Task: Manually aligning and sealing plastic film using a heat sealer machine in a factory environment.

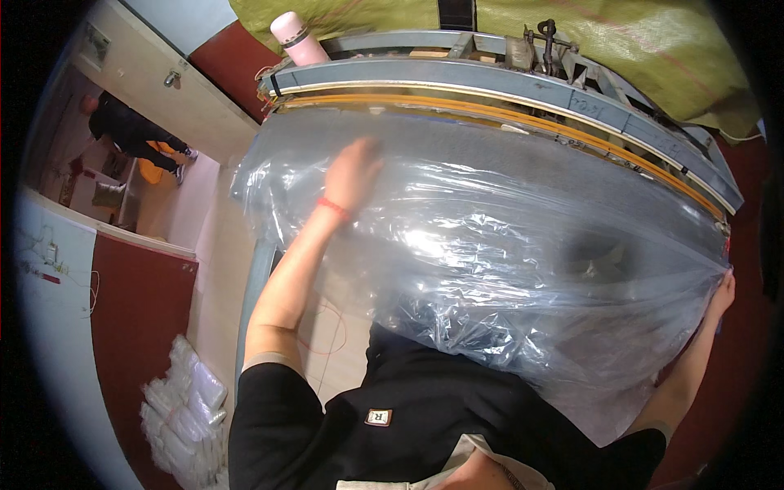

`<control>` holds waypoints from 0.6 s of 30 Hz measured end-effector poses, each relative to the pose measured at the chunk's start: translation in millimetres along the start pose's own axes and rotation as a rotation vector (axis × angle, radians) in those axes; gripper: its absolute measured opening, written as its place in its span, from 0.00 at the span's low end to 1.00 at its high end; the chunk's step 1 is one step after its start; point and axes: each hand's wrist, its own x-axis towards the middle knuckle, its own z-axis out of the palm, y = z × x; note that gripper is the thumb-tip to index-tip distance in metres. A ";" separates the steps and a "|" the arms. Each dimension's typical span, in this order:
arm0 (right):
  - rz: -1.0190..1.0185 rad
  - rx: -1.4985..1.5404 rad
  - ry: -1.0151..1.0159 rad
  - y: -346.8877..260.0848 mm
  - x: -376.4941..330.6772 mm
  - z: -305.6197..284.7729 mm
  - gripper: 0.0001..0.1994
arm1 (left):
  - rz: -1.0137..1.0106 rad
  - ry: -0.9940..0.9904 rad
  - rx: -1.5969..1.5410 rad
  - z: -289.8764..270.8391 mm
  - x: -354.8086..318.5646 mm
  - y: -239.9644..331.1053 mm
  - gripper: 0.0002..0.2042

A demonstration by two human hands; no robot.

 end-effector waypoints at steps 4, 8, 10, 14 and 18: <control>0.175 0.325 0.071 -42.5 -13.2 -14.9 0.16 | 0.032 -0.056 0.053 -0.4 -1.2 -14.0 0.08; 0.115 0.346 0.042 -37.7 12.3 -40.9 0.15 | 0.010 0.151 -0.152 6.5 21.3 -27.2 0.07; 0.157 0.512 0.085 -65.4 19.2 -23.3 0.14 | -0.099 0.297 -0.246 -2.4 34.0 -37.5 0.06; -0.152 -0.166 0.211 -139.7 -11.3 51.2 0.14 | -0.511 0.413 -0.814 8.5 68.5 -50.1 0.07; -0.095 0.101 0.130 -150.1 -18.6 142.6 0.15 | -0.419 0.441 -0.637 46.5 87.1 -146.2 0.07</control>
